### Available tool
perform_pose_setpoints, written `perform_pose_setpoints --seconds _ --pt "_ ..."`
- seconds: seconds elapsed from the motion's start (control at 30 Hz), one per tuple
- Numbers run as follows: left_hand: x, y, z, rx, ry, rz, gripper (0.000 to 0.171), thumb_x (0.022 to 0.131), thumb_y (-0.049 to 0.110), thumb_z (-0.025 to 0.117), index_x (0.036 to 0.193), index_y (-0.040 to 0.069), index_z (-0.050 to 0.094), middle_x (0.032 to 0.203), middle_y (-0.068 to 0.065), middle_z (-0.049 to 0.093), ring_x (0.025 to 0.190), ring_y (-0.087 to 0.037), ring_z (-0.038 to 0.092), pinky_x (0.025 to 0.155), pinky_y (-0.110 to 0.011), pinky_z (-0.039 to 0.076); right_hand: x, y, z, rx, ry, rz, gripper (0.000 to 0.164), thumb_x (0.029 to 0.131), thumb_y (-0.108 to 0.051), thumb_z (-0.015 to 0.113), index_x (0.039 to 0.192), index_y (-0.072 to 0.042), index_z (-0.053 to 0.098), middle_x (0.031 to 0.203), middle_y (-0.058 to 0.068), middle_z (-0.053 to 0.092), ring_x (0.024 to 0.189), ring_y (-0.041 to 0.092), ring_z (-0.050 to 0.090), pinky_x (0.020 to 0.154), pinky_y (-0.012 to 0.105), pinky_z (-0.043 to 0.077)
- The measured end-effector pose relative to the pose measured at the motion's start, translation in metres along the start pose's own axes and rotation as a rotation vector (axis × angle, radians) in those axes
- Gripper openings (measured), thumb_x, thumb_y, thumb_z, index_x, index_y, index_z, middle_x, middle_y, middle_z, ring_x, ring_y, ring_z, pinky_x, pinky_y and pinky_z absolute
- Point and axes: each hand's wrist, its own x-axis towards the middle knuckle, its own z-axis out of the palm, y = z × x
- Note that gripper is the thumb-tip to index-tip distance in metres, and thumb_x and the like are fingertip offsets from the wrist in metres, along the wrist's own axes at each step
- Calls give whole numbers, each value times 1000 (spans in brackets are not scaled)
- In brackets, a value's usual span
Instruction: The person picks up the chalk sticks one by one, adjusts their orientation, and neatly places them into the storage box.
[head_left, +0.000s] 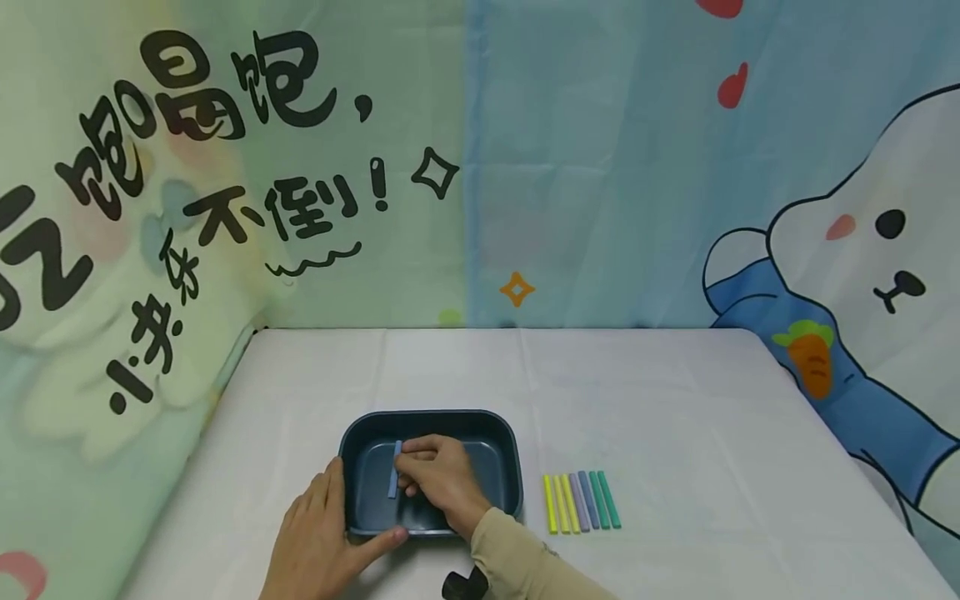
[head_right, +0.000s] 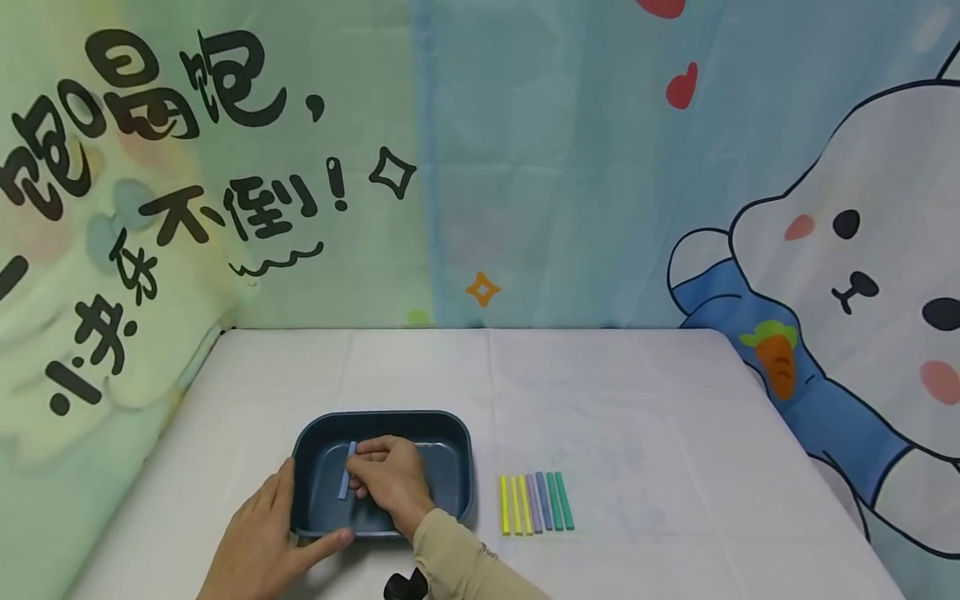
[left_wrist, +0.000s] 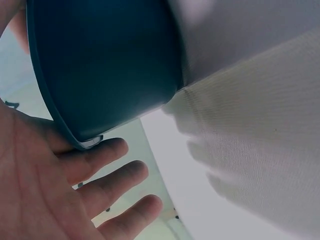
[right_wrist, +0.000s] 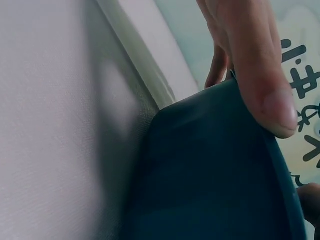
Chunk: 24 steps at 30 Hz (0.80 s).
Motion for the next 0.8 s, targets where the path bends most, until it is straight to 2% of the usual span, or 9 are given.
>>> perform_pose_setpoints --seconds 0.23,0.5,0.8 --pt "-4 -2 1 6 -1 6 128 73 85 63 150 -12 36 140 -27 53 121 -40 57 99 -57 47 4 1 11 -63 -21 33 26 83 -4 73 107 4 70 72 6 71 55 11 63 54 26 56" --pt "-1 1 0 -23 -80 -45 128 75 87 59 153 -11 32 148 -28 47 129 -44 52 105 -60 42 11 1 14 -168 -17 43 17 79 2 72 96 3 71 63 7 68 47 10 60 48 22 53" --pt "0 3 -4 -22 -68 -26 127 75 85 61 151 -13 33 146 -29 47 128 -44 53 103 -59 44 17 4 19 -277 21 10 8 79 6 74 85 1 70 58 5 64 44 10 60 42 20 49"
